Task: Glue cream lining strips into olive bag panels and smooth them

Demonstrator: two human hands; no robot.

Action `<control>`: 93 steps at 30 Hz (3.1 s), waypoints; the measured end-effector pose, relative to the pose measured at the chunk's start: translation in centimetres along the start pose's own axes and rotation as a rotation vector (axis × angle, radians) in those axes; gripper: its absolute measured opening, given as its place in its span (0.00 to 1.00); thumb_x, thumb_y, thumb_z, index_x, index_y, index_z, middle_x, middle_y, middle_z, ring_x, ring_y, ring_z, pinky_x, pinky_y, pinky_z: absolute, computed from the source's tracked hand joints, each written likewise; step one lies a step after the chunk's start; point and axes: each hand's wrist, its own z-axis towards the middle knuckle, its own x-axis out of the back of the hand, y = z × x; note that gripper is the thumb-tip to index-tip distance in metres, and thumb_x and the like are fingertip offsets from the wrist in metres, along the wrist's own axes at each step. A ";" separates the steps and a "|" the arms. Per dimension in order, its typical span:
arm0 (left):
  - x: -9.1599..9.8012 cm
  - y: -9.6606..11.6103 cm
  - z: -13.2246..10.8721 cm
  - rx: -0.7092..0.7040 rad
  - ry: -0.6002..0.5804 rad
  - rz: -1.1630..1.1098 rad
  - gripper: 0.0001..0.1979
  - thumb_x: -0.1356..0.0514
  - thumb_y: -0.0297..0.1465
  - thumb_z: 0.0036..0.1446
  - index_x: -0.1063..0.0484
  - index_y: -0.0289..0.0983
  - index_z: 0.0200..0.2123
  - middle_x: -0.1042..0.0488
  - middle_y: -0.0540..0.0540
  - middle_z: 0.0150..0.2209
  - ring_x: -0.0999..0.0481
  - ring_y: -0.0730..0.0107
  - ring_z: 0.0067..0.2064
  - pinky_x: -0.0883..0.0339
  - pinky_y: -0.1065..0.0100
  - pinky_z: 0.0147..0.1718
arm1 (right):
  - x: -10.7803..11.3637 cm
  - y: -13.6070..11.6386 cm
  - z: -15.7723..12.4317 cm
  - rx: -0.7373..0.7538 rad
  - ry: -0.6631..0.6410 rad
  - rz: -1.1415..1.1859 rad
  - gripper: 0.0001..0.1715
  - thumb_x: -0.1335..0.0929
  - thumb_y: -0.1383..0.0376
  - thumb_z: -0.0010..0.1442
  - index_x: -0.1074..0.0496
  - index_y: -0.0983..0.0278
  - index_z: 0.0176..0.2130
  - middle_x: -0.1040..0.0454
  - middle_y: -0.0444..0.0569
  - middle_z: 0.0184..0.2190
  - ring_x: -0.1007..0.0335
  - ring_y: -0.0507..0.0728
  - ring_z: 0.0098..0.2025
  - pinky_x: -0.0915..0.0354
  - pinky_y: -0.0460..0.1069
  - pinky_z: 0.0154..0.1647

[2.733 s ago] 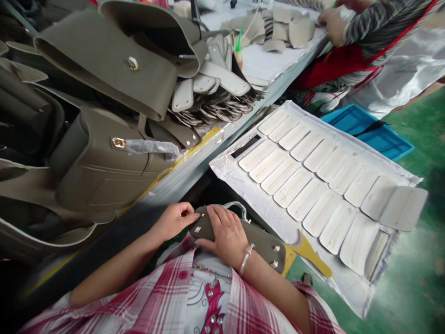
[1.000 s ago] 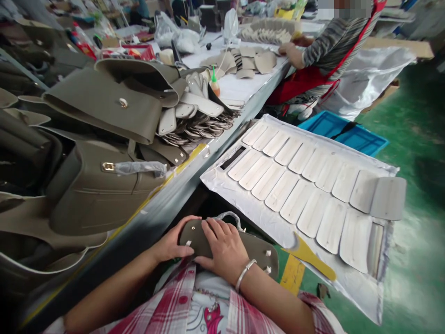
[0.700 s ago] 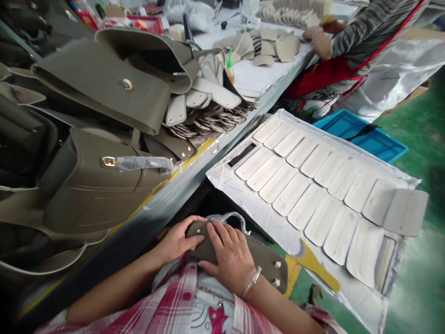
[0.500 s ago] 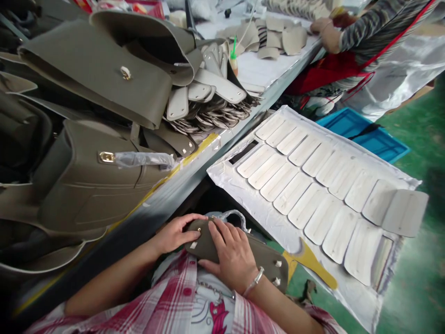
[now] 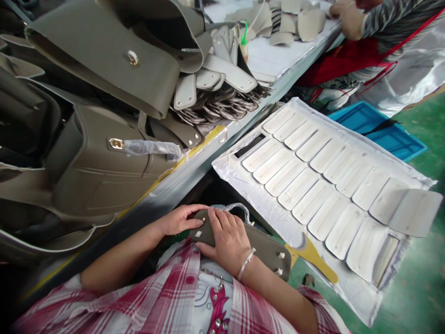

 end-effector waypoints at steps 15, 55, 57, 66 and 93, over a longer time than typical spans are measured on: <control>-0.8 0.4 -0.4 -0.018 -0.014 0.090 0.21 0.43 0.34 0.56 0.36 0.35 0.53 0.32 0.44 0.51 0.32 0.65 0.51 0.39 0.65 0.51 | 0.7 1.9 -3.3 0.000 0.051 0.043 0.42 0.30 0.52 0.48 0.39 0.73 0.54 0.33 0.60 0.49 0.39 0.65 0.50 0.42 0.57 0.51; -4.4 -0.3 -0.4 -0.209 0.227 0.616 0.58 0.30 0.45 0.35 0.64 0.44 0.63 0.44 0.40 0.56 0.40 0.55 0.57 0.43 0.52 0.56 | 1.7 3.6 -1.0 -0.126 -0.118 0.088 0.39 0.31 0.44 0.50 0.35 0.69 0.50 0.29 0.55 0.42 0.33 0.64 0.43 0.36 0.58 0.43; -4.4 -0.7 -0.4 -0.202 0.250 0.590 0.61 0.30 0.45 0.34 0.66 0.45 0.63 0.43 0.40 0.56 0.39 0.55 0.57 0.43 0.52 0.56 | 1.9 3.5 -0.1 -0.127 -0.149 0.093 0.33 0.32 0.45 0.53 0.32 0.68 0.46 0.28 0.54 0.39 0.32 0.63 0.40 0.35 0.56 0.40; -4.0 -1.1 -0.2 -0.155 0.272 0.550 0.64 0.29 0.46 0.31 0.67 0.42 0.64 0.42 0.38 0.56 0.39 0.50 0.57 0.45 0.48 0.56 | 1.3 3.6 2.2 -0.147 -0.192 0.112 0.22 0.39 0.49 0.63 0.31 0.64 0.40 0.28 0.51 0.36 0.32 0.60 0.41 0.36 0.53 0.38; -6.4 -3.1 -3.6 -0.110 0.342 0.140 0.48 0.36 0.44 0.45 0.58 0.38 0.63 0.46 0.38 0.61 0.43 0.53 0.60 0.48 0.53 0.58 | 0.4 2.3 1.3 0.088 0.201 0.228 0.10 0.33 0.63 0.60 0.31 0.65 0.42 0.30 0.50 0.38 0.35 0.59 0.41 0.35 0.55 0.46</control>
